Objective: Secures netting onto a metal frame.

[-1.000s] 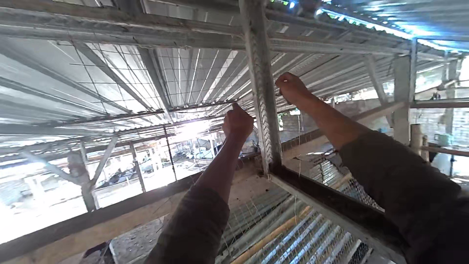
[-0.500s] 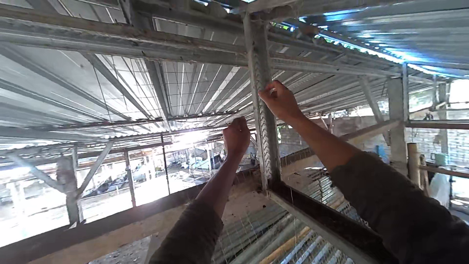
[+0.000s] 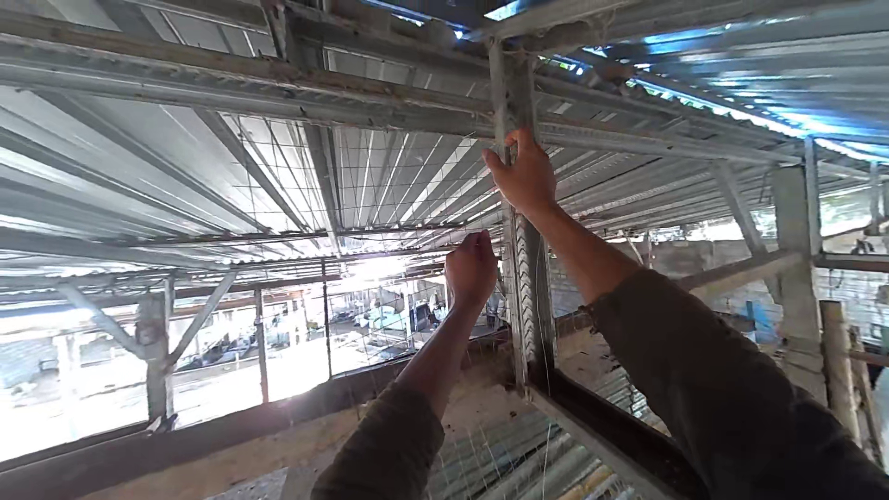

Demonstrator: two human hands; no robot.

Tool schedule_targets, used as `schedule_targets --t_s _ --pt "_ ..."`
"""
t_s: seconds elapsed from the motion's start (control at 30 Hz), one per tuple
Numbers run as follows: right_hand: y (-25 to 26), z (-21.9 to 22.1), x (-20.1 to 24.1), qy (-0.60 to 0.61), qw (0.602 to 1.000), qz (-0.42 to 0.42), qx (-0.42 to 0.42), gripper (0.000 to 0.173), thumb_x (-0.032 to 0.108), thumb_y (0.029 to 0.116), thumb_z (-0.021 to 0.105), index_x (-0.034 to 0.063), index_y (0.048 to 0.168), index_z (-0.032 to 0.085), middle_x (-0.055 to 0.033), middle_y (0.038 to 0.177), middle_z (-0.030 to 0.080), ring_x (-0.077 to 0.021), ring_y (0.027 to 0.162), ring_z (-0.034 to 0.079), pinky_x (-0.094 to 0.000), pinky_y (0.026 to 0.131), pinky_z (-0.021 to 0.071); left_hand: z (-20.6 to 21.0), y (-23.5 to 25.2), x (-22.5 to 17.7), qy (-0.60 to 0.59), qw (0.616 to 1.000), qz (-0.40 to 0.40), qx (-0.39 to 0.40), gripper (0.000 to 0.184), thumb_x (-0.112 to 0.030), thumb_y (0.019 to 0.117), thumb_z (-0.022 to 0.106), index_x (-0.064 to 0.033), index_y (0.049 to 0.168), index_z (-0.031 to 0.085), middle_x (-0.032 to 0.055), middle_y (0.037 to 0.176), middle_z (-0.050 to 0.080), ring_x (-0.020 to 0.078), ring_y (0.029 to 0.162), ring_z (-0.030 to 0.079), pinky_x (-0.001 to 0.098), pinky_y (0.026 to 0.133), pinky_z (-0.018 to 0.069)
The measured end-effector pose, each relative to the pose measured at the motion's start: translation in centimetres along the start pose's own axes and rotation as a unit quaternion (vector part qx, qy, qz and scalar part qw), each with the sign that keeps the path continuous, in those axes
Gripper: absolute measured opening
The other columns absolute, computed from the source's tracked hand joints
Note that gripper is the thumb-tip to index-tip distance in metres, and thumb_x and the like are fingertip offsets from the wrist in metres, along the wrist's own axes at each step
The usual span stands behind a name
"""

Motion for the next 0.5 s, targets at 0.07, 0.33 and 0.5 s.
schedule_targets --t_s 0.07,0.33,0.5 --pt "0.8 0.1 0.3 0.001 1.000 0.002 -0.005 0.055 0.050 0.0973 0.065 0.0118 0.136 0.054 -0.0183 0.120 0.066 -0.0384 0.105 0.067 -0.0605 0.080 0.0523 0.1 0.1 0.1 0.003 1.000 -0.003 0.000 0.037 -0.032 0.1099 0.046 -0.0069 0.105 0.073 0.0099 0.079 0.071 0.0268 0.078 0.070 0.0512 0.076 0.0536" --pt "2.3 0.8 0.0 0.014 0.999 0.034 -0.010 0.060 0.040 0.0922 0.076 0.0126 0.138 0.047 -0.0185 0.113 0.067 -0.0376 0.101 0.068 -0.0587 0.080 0.0536 0.3 0.2 0.0 0.013 1.000 0.001 -0.003 0.037 -0.032 0.1098 0.046 -0.0082 0.105 0.073 0.0098 0.079 0.071 0.0281 0.078 0.069 0.0526 0.076 0.0531" --pt "2.9 1.6 -0.4 0.032 0.999 0.039 -0.003 0.058 0.028 0.0942 0.070 0.0139 0.142 0.040 -0.0167 0.096 0.069 -0.0359 0.089 0.070 -0.0555 0.075 0.0550 0.5 0.4 0.3 0.024 1.000 -0.002 0.002 0.039 -0.034 0.1106 0.044 -0.0090 0.107 0.073 0.0092 0.078 0.071 0.0275 0.078 0.070 0.0530 0.076 0.0535"
Point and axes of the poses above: each hand's wrist, its own y-axis towards the middle knuckle, its own z-axis out of the palm, x = y × z, the point moved 9 cm from there along y, towards the middle knuckle
